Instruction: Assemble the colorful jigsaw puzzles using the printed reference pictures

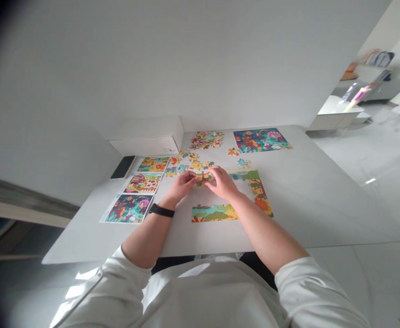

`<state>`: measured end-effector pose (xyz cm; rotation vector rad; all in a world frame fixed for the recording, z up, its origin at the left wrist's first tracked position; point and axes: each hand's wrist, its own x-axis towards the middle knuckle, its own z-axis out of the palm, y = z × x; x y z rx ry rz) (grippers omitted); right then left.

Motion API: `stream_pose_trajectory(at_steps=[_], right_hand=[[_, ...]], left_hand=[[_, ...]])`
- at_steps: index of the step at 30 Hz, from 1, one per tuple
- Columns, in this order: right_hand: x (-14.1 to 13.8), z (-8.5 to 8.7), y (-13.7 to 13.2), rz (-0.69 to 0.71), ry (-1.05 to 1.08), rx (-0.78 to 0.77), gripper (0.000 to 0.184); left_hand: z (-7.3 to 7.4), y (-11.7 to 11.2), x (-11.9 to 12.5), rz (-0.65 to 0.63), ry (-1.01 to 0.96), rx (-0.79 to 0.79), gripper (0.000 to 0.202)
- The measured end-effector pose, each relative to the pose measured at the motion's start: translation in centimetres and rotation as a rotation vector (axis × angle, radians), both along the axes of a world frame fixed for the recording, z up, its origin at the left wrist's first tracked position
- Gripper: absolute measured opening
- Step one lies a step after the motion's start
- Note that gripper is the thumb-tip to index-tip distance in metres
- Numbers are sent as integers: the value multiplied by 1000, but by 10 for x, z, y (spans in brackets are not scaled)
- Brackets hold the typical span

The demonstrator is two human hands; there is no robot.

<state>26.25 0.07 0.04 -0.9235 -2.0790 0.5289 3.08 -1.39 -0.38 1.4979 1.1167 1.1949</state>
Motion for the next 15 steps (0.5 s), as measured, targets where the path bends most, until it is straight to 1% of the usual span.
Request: stream_pose_trajectory(at_steps=[2,5,11,15], right_hand=[[0,3,-2,26,-50,63,39],[-2,4,-4,44,-103,94,42],[-4,-4,-3,23,-133,154,41],[-5,-8,-2,13,-156,159,40]], left_hand=[[-2,2,0,-7,-34,-12,50],[-2,3,0,2,-41,-37,51],[4,0,-2,44,1,-81,46],[5,-1,-2,68,27,-122,41]])
